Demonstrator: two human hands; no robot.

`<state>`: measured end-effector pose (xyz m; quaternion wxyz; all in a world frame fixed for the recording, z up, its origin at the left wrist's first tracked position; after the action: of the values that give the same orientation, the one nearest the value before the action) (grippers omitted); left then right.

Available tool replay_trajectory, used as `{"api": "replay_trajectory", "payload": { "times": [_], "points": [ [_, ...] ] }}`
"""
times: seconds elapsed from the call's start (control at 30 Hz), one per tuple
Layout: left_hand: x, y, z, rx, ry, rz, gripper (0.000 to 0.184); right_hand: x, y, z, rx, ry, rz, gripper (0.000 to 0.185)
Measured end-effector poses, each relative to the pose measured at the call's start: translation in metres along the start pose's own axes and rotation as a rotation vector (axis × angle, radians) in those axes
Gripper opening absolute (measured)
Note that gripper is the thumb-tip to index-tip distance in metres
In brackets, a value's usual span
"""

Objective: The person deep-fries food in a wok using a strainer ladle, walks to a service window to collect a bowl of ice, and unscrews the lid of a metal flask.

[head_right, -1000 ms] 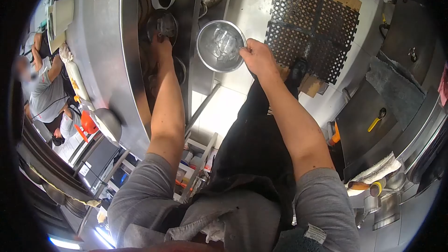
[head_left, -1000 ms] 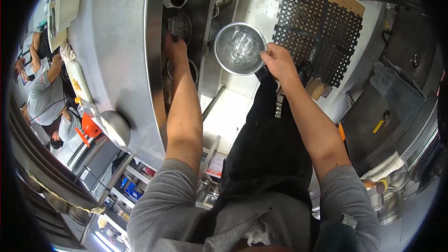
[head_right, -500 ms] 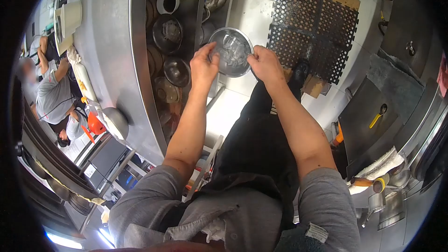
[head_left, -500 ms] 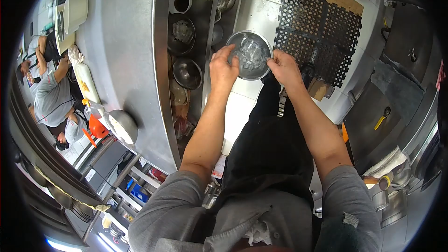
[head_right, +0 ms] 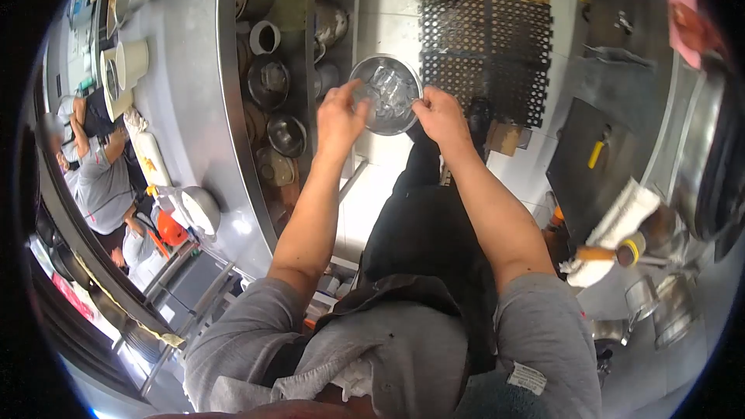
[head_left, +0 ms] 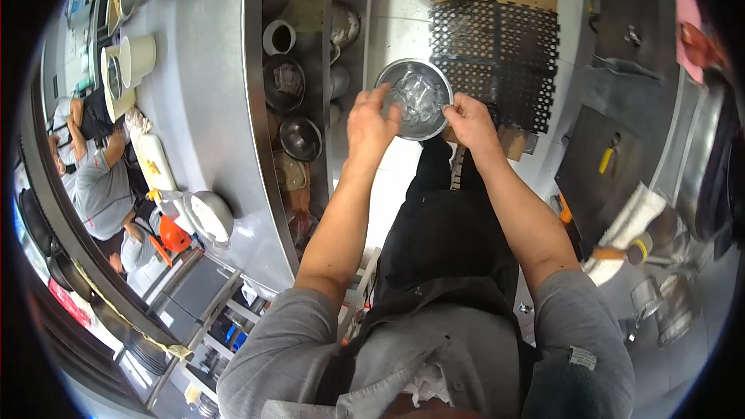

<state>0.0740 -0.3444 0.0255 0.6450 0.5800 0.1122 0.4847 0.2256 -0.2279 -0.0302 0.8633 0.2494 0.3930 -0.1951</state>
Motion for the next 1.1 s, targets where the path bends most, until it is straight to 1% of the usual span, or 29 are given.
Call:
{"api": "replay_trajectory", "payload": {
  "times": [0.03,0.07,0.13,0.2,0.27,0.3,0.33,0.37,0.4,0.43,0.47,0.5,0.53,0.57,0.6,0.63,0.67,0.7,0.73,0.77,0.8,0.83,0.9,0.93,0.97,1.03,1.07,1.1],
  "points": [
    [0.009,0.010,0.004,0.033,-0.031,0.132,0.036,-0.007,0.014,0.010,0.024,0.014,-0.015,0.024],
    [0.013,0.016,0.009,0.124,-0.055,0.246,0.032,-0.001,0.023,0.018,0.057,0.012,-0.011,0.024],
    [0.016,0.026,0.022,0.194,-0.045,0.360,0.030,0.015,0.038,0.027,0.085,0.024,-0.161,0.023],
    [0.000,0.020,0.037,0.157,0.000,0.426,0.028,0.009,0.064,0.052,0.147,0.006,-0.141,0.023],
    [-0.047,-0.014,0.053,-0.035,-0.023,0.242,0.029,0.027,0.082,0.072,0.239,0.029,-0.219,0.022],
    [-0.071,-0.030,0.065,-0.267,-0.066,0.036,0.032,0.018,0.094,0.094,0.328,0.075,-0.176,0.021],
    [-0.074,-0.036,0.080,-0.526,-0.161,-0.107,0.038,0.024,0.100,0.110,0.380,0.054,-0.210,0.020],
    [-0.090,-0.051,0.098,-0.668,-0.218,-0.230,0.046,0.004,0.115,0.142,0.423,-0.007,-0.158,0.020],
    [-0.097,-0.057,0.114,-0.877,-0.254,-0.251,0.053,-0.001,0.124,0.171,0.497,-0.016,-0.096,0.024],
    [-0.101,-0.063,0.125,-1.137,-0.153,-0.309,0.054,0.007,0.127,0.193,0.580,-0.021,-0.028,0.024],
    [-0.093,-0.056,0.144,-1.087,-0.319,-0.359,0.052,0.024,0.123,0.211,0.673,0.003,-0.059,0.024],
    [-0.118,-0.079,0.140,-1.152,-0.356,-0.409,0.050,0.028,0.126,0.241,0.708,-0.072,-0.086,0.024],
    [-0.106,-0.074,0.132,-1.178,-0.423,-0.443,0.050,0.026,0.122,0.267,0.723,-0.131,-0.116,0.024],
    [-0.099,-0.066,0.126,-1.228,-0.445,-0.527,0.047,0.035,0.108,0.288,0.773,-0.148,-0.126,0.024],
    [-0.088,-0.060,0.121,-1.265,-0.451,-0.601,0.045,0.056,0.094,0.307,0.847,-0.172,-0.266,0.025],
    [-0.123,-0.087,0.081,-1.315,-1.243,-0.677,0.043,0.073,0.083,0.326,0.911,-0.183,-0.399,0.026],
    [-0.152,-0.114,0.040,-1.377,-0.735,-0.544,0.044,0.083,0.072,0.347,0.952,-0.237,-0.497,0.024],
    [-0.130,-0.102,0.020,-1.105,-1.576,-0.744,0.047,0.091,0.062,0.371,0.992,-0.289,-0.604,0.021],
    [-0.107,-0.082,0.012,-0.942,-0.829,-0.586,0.048,0.099,0.056,0.397,1.043,-0.304,-0.672,0.020],
    [-0.108,-0.084,-0.014,-0.925,-0.355,-0.261,0.045,0.106,0.050,0.419,1.096,-0.320,-0.740,0.019],
    [-0.103,-0.082,-0.040,-0.812,-0.346,-0.265,0.044,0.115,0.043,0.439,1.170,-0.311,-0.833,0.019],
    [-0.056,-0.043,-0.016,-0.762,-0.229,-0.253,0.042,0.131,0.037,0.456,1.242,-0.298,-0.926,0.019],
    [-0.031,-0.025,-0.024,-0.776,-0.145,-0.100,0.042,0.163,0.030,0.490,1.407,-0.329,-1.000,0.017],
    [-0.023,-0.020,-0.024,-0.775,-0.116,-0.047,0.042,0.172,0.033,0.510,1.477,-0.334,-1.029,0.016],
    [-0.015,-0.016,-0.021,-0.770,-0.129,-0.050,0.042,0.186,0.037,0.526,1.582,-0.317,-1.040,0.016],
    [-0.006,-0.010,-0.009,-0.698,-0.181,-0.149,0.041,0.218,0.052,0.556,1.780,-0.307,-1.063,0.017],
    [-0.008,-0.012,0.000,-0.692,-0.184,-0.153,0.041,0.235,0.062,0.568,1.779,-0.304,-1.071,0.017],
    [-0.014,-0.017,0.014,-0.703,-0.108,-0.089,0.040,0.252,0.074,0.582,1.843,-0.349,-1.032,0.017]
  ]
}}
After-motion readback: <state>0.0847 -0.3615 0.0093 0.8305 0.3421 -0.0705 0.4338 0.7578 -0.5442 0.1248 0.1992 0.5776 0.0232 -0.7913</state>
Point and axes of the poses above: each hand's wrist, its own z-axis away from the middle knuckle, its own y-axis out of the back of the hand, x = y × z, the point moved 2 cm from there along -z, towards the middle knuckle, and after that the axes turned 1 degree about y, right-handed, at the moved point
